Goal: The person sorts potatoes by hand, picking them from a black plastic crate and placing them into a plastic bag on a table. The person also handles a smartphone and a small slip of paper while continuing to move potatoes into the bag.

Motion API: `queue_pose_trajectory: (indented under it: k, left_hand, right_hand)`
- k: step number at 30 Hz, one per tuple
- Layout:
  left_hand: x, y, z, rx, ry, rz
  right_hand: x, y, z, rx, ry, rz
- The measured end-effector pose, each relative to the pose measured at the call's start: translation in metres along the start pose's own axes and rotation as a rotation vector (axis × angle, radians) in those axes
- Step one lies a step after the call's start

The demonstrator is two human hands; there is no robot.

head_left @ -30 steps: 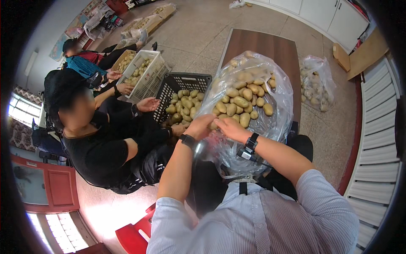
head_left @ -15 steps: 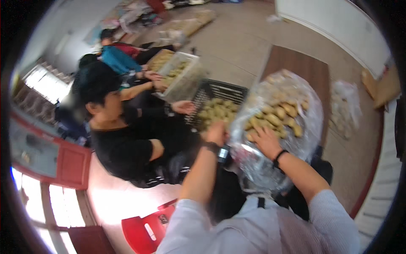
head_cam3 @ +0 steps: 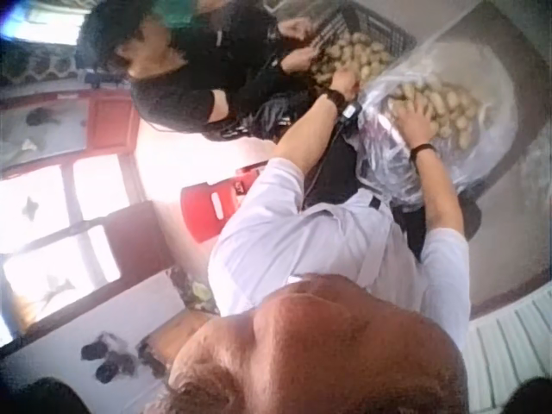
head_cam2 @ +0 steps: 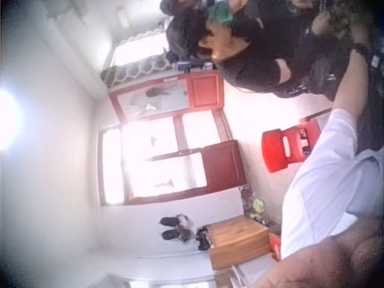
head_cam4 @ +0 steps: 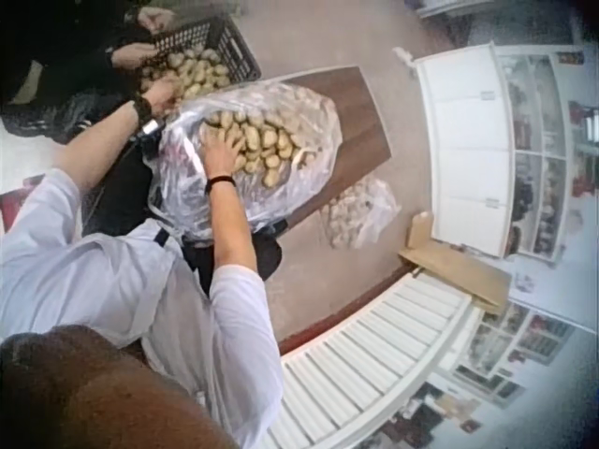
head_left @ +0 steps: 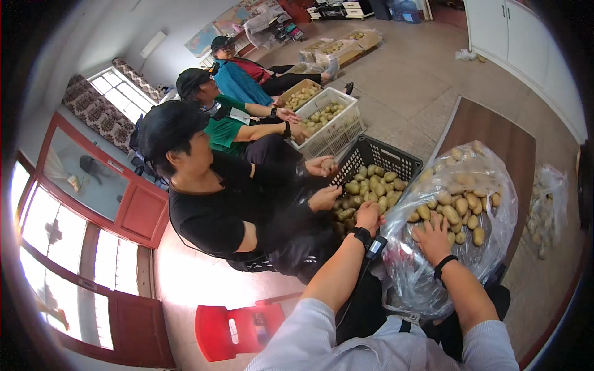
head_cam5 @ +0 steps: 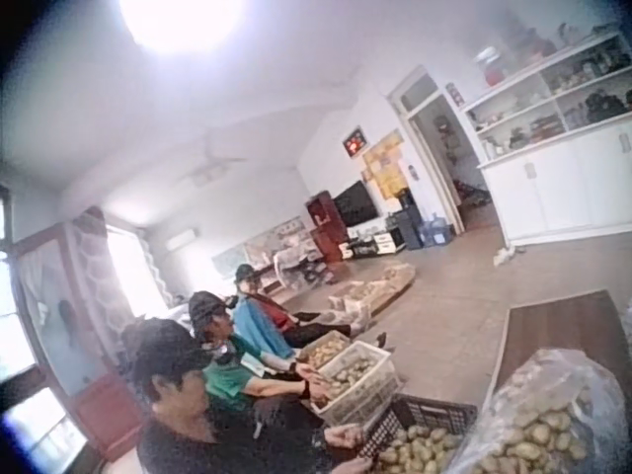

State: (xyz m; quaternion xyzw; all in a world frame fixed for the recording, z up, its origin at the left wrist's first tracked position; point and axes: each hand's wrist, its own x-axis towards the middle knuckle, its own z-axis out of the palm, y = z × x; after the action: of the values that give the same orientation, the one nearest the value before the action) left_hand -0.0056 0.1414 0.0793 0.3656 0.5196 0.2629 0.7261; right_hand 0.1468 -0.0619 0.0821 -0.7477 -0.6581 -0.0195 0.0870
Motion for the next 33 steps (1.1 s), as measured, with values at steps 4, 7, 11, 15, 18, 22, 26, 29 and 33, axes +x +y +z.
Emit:
queue_pose_trajectory:
  k: [4,7,11,15,18,22,26,29,33]
  left_hand:
    - [0.003,0.001,-0.001,0.032,-0.009,-0.013]
    - [-0.001,0.003,0.001,0.023,-0.006,-0.020]
    - [-0.003,0.005,0.000,0.005,-0.022,-0.008]
    - [0.004,0.001,-0.011,0.026,-0.025,0.016]
    - [0.007,-0.001,-0.016,-0.026,-0.033,0.025]
    - [0.005,0.001,-0.014,-0.030,-0.019,0.018]
    - [0.003,0.002,-0.017,-0.052,-0.031,0.019]
    - [0.001,0.002,-0.015,-0.041,-0.028,0.016]
    - [0.009,-0.003,-0.020,-0.045,-0.061,0.035]
  right_hand:
    - [-0.012,0.008,0.009,-0.024,0.037,-0.008]
    - [-0.020,0.013,0.010,-0.034,0.061,-0.011]
    - [-0.036,0.024,0.003,-0.042,0.025,0.002]
    - [-0.048,0.035,0.000,-0.040,0.026,0.045]
    - [-0.054,0.038,0.002,-0.062,0.056,0.052]
    - [-0.058,0.037,0.001,-0.066,0.051,0.087]
    - [-0.060,0.035,0.001,-0.066,0.056,0.109]
    - [-0.064,0.037,0.005,-0.090,0.060,0.120]
    - [-0.067,0.037,0.011,-0.082,0.076,0.125]
